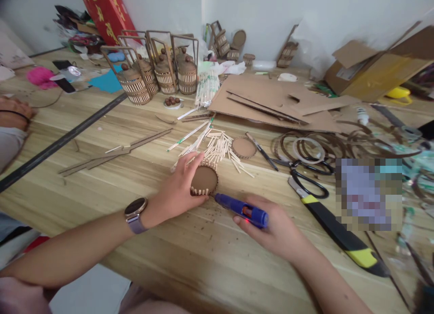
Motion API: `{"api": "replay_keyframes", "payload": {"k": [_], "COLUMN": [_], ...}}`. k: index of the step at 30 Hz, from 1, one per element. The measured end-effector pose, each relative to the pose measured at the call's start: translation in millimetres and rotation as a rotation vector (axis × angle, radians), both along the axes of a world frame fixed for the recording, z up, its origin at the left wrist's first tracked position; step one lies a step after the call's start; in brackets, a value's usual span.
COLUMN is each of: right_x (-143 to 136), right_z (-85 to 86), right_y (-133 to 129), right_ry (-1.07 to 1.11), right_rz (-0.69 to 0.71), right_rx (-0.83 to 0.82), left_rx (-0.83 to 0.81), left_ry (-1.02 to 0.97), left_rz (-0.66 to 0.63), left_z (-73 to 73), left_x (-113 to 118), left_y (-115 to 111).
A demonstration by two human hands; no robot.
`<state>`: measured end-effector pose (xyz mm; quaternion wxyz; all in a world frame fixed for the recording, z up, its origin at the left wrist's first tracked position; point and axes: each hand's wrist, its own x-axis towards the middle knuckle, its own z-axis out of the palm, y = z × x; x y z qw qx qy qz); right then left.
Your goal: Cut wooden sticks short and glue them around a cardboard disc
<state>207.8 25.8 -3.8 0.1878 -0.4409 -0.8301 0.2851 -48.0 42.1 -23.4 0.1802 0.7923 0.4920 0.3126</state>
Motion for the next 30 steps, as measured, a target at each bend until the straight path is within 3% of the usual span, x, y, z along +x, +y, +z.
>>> {"api": "replay_keyframes", "payload": {"k": [30], "right_x": [1.1], "right_z": [-9.1], "right_y": [-0.8], "right_ry": [-0.03], "right_rz": [-0.023], "right_rx": [0.044], "left_rx": [0.007], "left_ry": [-0.003], "left_rz": [-0.022], "left_z": [1.1], "left_x": [0.1], "left_y": [1.3]}}
